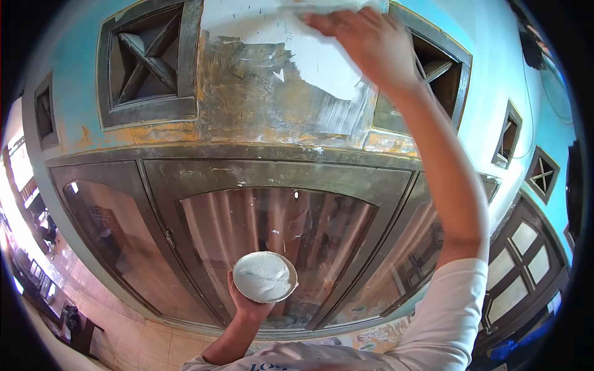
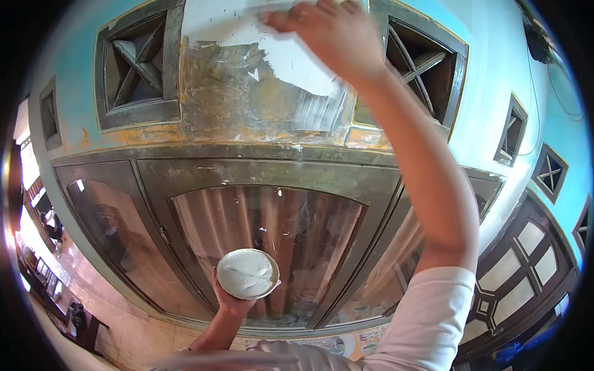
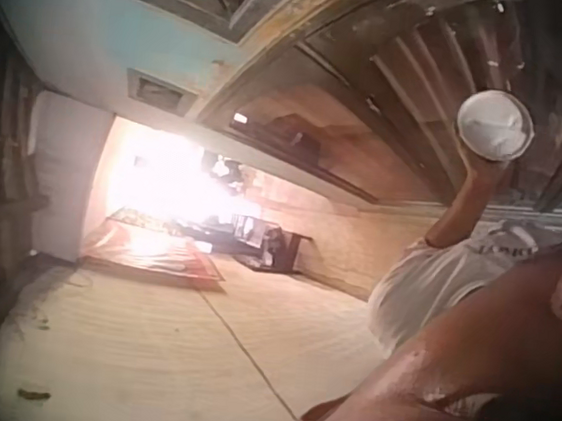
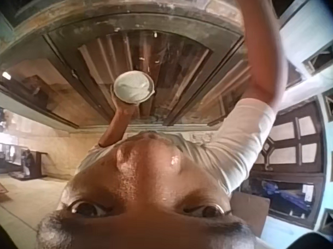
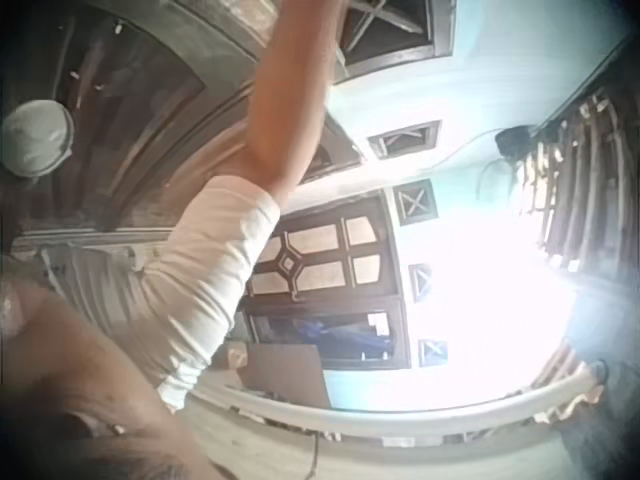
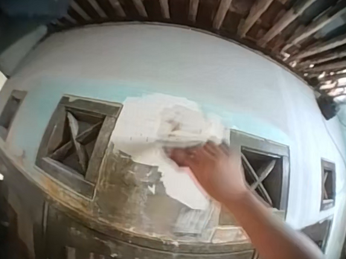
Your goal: The person applies white plaster from a bowl onto a damaged section of a wall using a putty knife.
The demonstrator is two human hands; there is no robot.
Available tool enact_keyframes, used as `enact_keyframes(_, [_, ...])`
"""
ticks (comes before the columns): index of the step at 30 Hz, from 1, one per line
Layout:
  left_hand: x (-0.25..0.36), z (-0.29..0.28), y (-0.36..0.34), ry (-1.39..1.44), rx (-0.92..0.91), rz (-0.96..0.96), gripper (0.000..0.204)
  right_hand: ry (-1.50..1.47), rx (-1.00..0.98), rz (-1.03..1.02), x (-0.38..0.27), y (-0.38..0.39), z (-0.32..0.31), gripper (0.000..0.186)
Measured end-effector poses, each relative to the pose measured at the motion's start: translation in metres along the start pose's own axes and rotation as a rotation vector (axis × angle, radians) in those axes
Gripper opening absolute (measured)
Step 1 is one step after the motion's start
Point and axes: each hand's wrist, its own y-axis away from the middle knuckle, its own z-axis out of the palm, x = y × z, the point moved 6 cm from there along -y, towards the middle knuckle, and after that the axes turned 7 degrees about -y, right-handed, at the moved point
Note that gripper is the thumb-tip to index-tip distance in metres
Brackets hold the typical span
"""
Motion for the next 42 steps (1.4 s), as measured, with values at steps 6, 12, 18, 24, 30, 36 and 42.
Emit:
enact_keyframes(6, [0.0, 0.002, -0.001, -0.048, -0.055, 0.077, 0.07, 0.082, -0.002, 0.311, 0.115, -0.057, 0.03, 0.029])
enact_keyframes(12, [0.002, -0.012, -0.004, -0.005, -0.01, 0.088, 0.069, -0.067, -0.062, 0.463, 0.129, -0.051, 0.081, 0.027])
enact_keyframes(18, [0.008, -0.023, -0.009, -0.028, 0.04, 0.143, 0.067, -0.125, -0.16, 0.462, 0.127, -0.042, 0.075, 0.029])
enact_keyframes(24, [0.004, -0.029, -0.004, -0.021, -0.02, 0.119, 0.068, -0.145, -0.245, 0.443, 0.115, -0.036, 0.069, 0.033])
enact_keyframes(30, [-0.007, -0.029, 0.008, 0.02, -0.01, 0.086, 0.067, -0.147, -0.253, 0.381, 0.087, -0.01, 0.063, 0.035])
enact_keyframes(36, [-0.015, -0.013, 0.031, -0.022, -0.023, 0.073, 0.07, -0.113, -0.265, 0.321, 0.028, 0.031, 0.05, 0.034])
enact_keyframes(42, [-0.017, 0.001, 0.047, 0.034, -0.027, 0.038, 0.065, -0.11, -0.19, 0.238, -0.057, 0.106, 0.032, 0.051])
